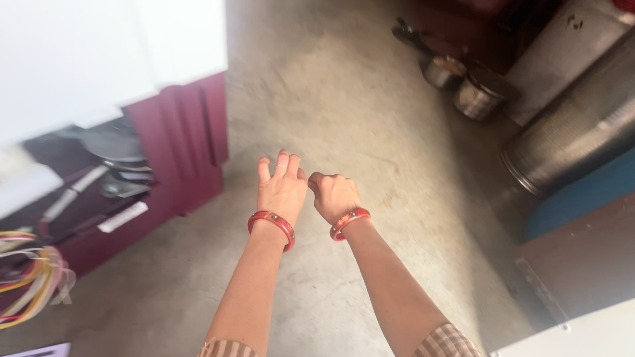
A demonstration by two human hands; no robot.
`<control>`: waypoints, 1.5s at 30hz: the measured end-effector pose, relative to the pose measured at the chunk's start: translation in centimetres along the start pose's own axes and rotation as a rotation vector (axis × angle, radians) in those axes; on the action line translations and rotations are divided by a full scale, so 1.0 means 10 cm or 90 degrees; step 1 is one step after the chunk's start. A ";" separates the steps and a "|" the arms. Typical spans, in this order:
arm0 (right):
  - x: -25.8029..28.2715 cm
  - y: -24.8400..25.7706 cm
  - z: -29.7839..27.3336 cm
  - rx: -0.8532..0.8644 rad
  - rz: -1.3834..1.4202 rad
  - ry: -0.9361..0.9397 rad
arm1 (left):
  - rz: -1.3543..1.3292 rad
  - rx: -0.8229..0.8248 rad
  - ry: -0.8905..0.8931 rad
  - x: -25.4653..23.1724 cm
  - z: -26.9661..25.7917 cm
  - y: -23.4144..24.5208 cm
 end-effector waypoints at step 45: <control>2.83 1.41 -0.23 0.313 0.714 0.092 | -0.182 -0.270 0.273 2.09 -1.42 2.30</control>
Point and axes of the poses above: each hand's wrist, its own z-axis towards the middle knuckle, its own y-axis out of the back of the hand, x = y × z, the point moved 2 cm from there along z, towards the middle knuckle, and after that the axes turned 6 degrees about -y, right-handed, at the moved point
